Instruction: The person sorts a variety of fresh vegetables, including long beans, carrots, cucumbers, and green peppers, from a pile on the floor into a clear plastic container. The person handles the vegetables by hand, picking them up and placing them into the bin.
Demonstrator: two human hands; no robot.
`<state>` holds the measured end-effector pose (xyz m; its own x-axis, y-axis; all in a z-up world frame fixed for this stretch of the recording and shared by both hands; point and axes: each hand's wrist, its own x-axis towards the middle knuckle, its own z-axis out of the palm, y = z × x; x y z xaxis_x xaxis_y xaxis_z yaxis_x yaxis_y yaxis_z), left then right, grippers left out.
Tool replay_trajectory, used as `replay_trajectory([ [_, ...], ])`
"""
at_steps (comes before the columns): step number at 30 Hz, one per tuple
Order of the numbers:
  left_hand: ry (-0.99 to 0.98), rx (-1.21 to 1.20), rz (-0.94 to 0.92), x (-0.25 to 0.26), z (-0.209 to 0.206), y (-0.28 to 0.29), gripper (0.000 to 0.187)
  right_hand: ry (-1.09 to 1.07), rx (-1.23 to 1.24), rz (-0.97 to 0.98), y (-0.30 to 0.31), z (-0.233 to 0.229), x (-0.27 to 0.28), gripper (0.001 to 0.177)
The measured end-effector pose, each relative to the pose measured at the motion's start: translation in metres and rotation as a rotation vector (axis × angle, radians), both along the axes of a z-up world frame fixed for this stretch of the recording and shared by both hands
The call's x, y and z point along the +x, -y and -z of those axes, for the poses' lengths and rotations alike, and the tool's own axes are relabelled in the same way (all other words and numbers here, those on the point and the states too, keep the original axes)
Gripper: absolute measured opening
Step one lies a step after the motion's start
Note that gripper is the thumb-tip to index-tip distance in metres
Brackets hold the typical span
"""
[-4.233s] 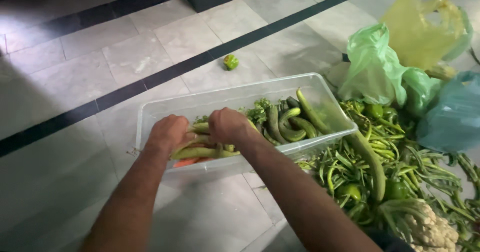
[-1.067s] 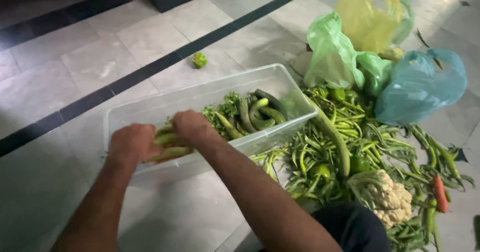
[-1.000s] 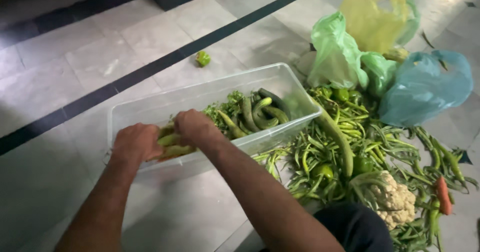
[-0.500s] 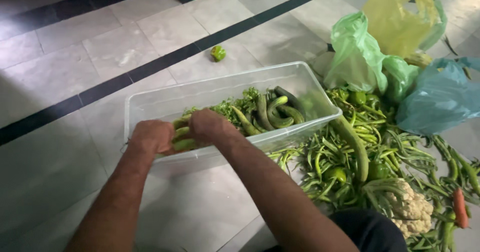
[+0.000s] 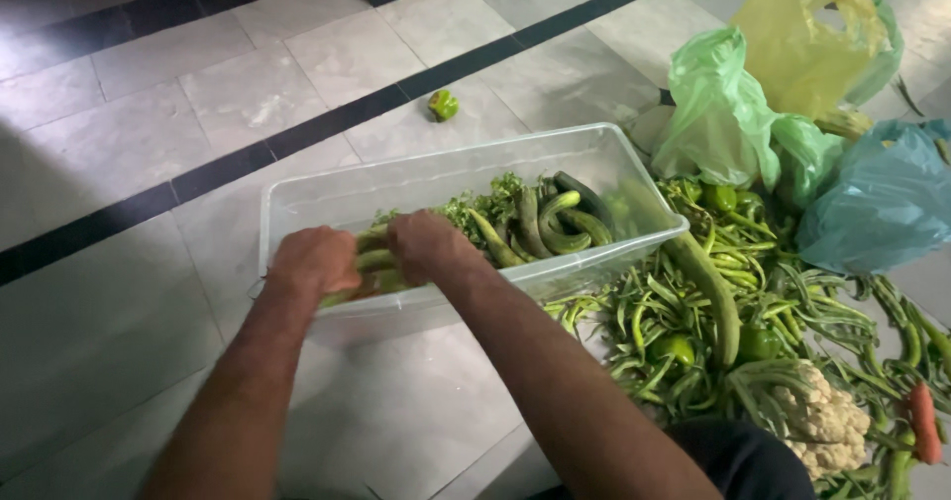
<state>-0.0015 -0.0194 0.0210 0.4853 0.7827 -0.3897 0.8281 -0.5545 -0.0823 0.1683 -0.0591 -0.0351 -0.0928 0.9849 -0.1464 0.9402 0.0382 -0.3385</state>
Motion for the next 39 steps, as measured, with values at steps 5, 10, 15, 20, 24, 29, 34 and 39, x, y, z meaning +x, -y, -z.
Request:
replay_trajectory([
  [5, 0.036, -0.057, -0.024, -0.005, 0.001, 0.004, 0.027, -0.035, -0.082, -0.071, -0.005, 0.017, 0.003, 0.025],
  [10, -0.003, -0.057, -0.007, -0.005, 0.002, -0.001, 0.026, -0.093, -0.105, -0.065, -0.012, 0.029, 0.004, 0.028],
  [15, 0.182, 0.035, -0.007, -0.005, -0.003, 0.002, 0.028, -0.013, -0.121, -0.148, -0.016, 0.019, 0.002, 0.045],
  [20, 0.119, -0.025, -0.031, -0.008, 0.006, -0.001, 0.021, 0.144, -0.022, -0.228, -0.008, 0.022, 0.001, 0.025],
  [24, 0.099, 0.007, -0.020, -0.004, 0.003, -0.001, 0.022, 0.064, 0.037, -0.143, -0.006, 0.019, 0.000, 0.025],
  [29, 0.157, 0.029, -0.055, -0.003, -0.001, 0.000, 0.024, 0.024, -0.060, 0.044, 0.000, 0.003, -0.002, 0.029],
  [34, 0.121, 0.053, -0.012, -0.003, 0.002, -0.002, 0.029, 0.053, -0.053, 0.073, -0.003, -0.007, -0.005, 0.055],
  [39, 0.129, -0.022, -0.067, 0.001, -0.014, 0.009, 0.032, 0.027, 0.003, 0.086, 0.007, -0.015, -0.006, 0.070],
])
